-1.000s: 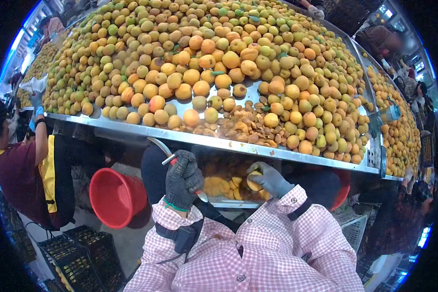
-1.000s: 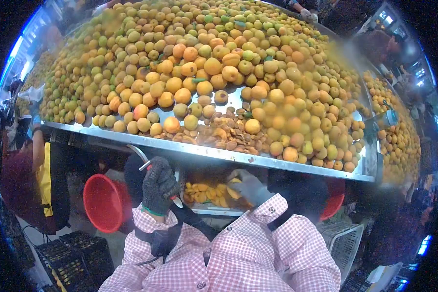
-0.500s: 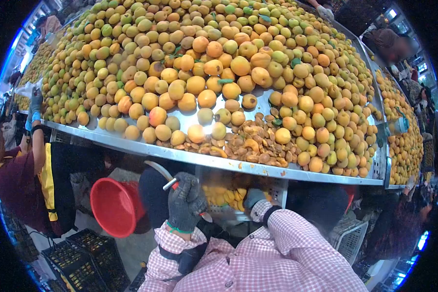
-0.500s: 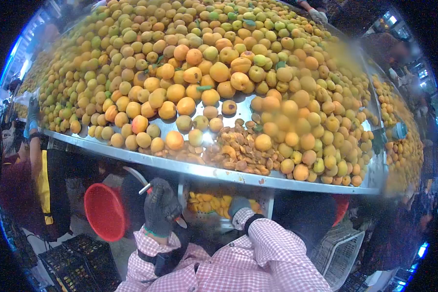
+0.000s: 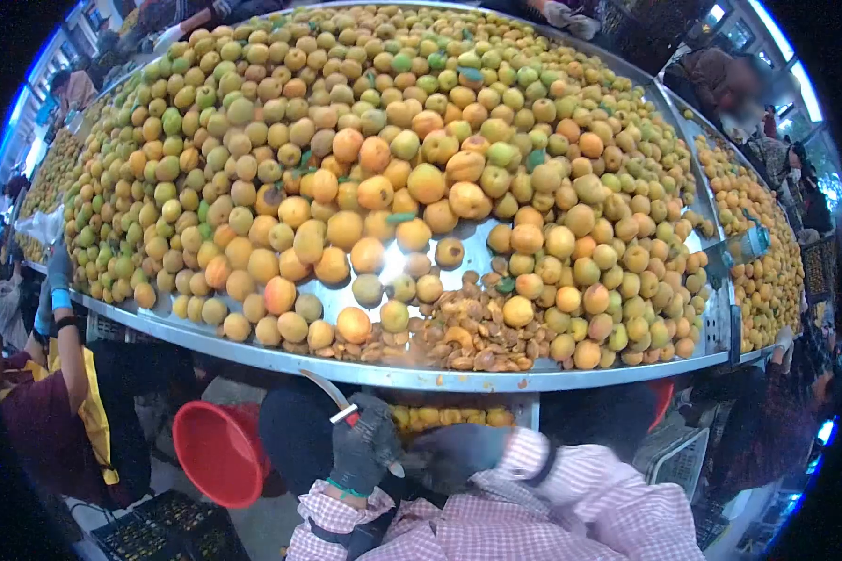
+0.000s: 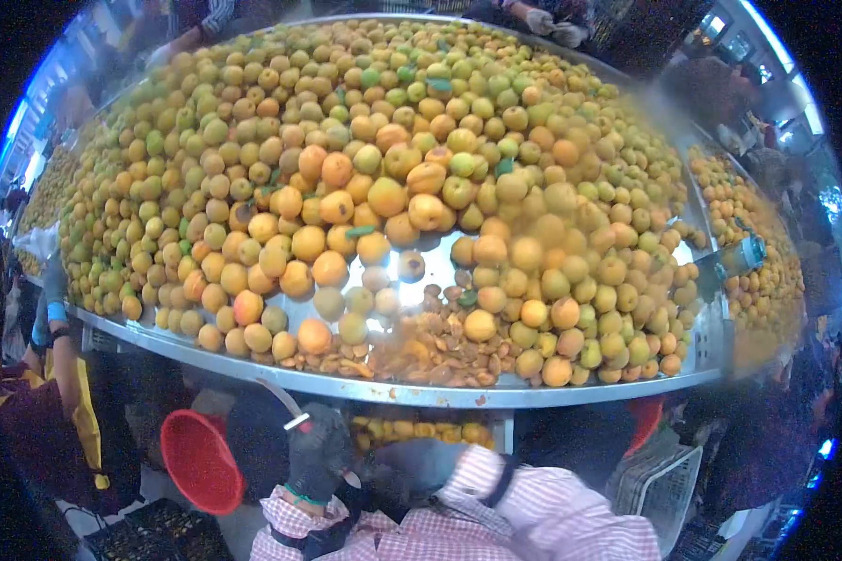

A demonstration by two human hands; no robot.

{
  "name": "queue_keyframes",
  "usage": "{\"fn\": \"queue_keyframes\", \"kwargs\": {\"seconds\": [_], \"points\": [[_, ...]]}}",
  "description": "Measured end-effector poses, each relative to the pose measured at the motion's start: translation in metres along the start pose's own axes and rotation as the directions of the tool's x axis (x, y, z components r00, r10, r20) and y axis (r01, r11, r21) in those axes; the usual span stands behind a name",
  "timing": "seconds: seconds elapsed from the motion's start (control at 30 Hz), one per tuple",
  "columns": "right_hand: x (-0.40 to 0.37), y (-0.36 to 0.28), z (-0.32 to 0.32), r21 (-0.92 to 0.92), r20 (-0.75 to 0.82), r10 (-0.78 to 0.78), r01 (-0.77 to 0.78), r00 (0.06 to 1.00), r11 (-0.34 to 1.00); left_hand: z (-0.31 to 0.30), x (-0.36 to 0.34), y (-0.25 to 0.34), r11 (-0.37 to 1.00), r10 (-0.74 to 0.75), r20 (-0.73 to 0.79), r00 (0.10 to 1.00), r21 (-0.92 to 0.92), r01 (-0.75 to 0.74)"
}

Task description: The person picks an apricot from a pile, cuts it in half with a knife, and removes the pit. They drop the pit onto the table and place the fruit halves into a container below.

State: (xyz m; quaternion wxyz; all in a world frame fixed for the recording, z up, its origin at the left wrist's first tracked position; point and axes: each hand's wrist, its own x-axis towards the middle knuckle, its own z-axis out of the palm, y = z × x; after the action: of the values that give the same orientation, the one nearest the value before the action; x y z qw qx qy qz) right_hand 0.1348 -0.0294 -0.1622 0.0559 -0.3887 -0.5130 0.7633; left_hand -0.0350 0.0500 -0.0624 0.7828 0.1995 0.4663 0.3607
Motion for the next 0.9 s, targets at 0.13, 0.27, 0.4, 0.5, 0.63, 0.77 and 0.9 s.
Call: {"fn": "queue_keyframes", "kwargs": {"seconds": [0.13, 0.27, 0.4, 0.5, 0.63, 0.77, 0.9], "points": [[-0.108, -0.17, -0.09, -0.324, -0.129, -0.214, 0.163, 0.968, 0.932, 0.0, 0.01, -0.015, 0.991, 0.017, 0.086, 0.996, 0.132, -0.028], [-0.079, -0.192, -0.184, -0.711, -0.703, -0.572, -0.429, 0.423, 0.557, -0.003, 0.013, -0.027, 0.967, -0.242, 0.187, 0.952, 0.126, 0.221], [-0.024, -0.167, -0.227, -0.527, -0.823, -0.462, -0.745, 0.329, 0.409, -0.004, 0.016, -0.036, 0.921, -0.389, 0.341, 0.856, 0.119, 0.371], [-0.019, -0.161, -0.234, -0.471, -0.861, -0.445, -0.718, 0.247, 0.513, -0.002, 0.012, -0.034, 0.909, -0.417, 0.367, 0.832, 0.144, 0.392], [-0.031, -0.175, -0.225, -0.382, -0.899, -0.392, -0.792, 0.198, 0.477, 0.003, 0.009, -0.036, 0.928, -0.371, 0.393, 0.841, 0.187, 0.322], [-0.044, -0.146, -0.18, -0.468, -0.884, -0.27, -0.699, 0.382, 0.541, 0.0, 0.01, -0.041, 0.939, -0.341, 0.429, 0.837, 0.194, 0.283], [-0.099, -0.162, -0.108, -0.461, -0.88, -0.281, -0.553, 0.382, 0.694, -0.001, 0.006, -0.036, 0.915, -0.204, 0.324, 0.924, 0.399, 0.062]]}}
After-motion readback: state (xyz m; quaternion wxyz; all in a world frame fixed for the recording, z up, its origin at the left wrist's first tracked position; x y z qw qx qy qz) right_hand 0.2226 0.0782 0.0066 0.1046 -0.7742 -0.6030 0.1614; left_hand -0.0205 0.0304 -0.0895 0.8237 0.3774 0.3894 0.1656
